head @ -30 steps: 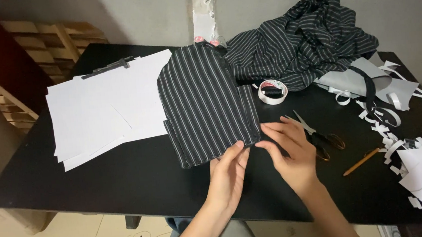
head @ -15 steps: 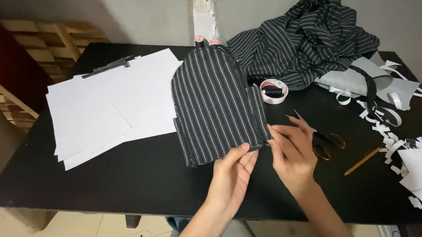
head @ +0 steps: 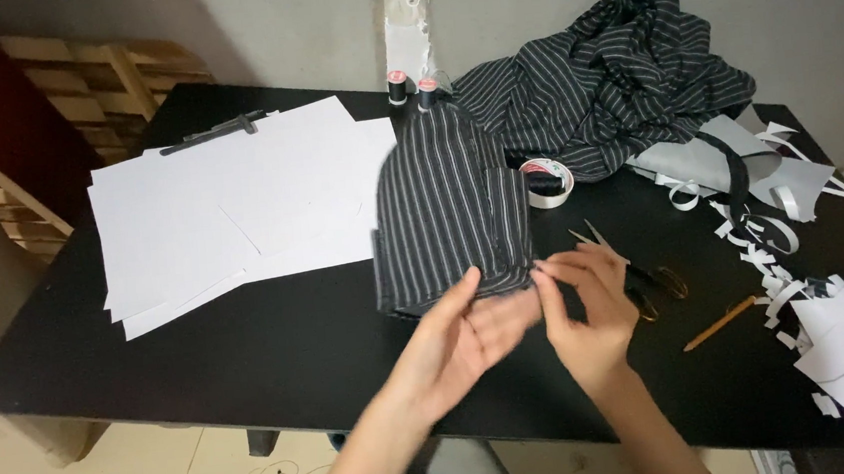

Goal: Inspecting a handmade striped fabric pouch and trimming excess material and loose threads with scissors.

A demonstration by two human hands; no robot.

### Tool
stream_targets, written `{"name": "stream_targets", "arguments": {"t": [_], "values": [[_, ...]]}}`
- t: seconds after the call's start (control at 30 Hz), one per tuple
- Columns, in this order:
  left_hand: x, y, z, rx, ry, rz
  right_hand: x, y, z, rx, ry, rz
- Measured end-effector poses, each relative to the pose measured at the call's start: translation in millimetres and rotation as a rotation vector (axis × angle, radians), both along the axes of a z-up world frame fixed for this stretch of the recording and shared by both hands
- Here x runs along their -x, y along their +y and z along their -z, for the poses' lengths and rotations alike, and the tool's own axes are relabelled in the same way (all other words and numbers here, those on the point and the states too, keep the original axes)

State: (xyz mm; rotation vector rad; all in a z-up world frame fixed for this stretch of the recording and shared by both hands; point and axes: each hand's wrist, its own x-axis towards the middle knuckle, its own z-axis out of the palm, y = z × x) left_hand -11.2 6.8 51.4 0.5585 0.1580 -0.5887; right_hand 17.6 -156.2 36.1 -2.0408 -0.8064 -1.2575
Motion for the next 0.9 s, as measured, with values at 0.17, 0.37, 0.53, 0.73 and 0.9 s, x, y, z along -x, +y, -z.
{"name": "stream_targets", "arguments": {"t": [0.17,0.37,0.53,0.73,0.9], "values": [[18.1,19.9,-19.5,-1.122,-0.783,-0.324,-2.6,-2.2,4.2,0.009,0.079,-0.027],[-5.9,26.7,-5.7,-1.474,-1.520,-0.727,1.2,4.6,19.2,-0.144,0.152,-0.128],[-17.8,26.8,0.5,-1.445,-1.604,-0.743,12.9,13.0,24.7,-0.106,0.137,-0.172],[-34.5,47.9,3.2,-1.411,-1.863,-0.373,22.4,22.4,47.1,-0.062,0.383,-0.130],[-42.2,48.2,27.8,-1.564,-2.065,-0.052,33.8,28.9,83.5,-0.050,0.724,0.250]]}}
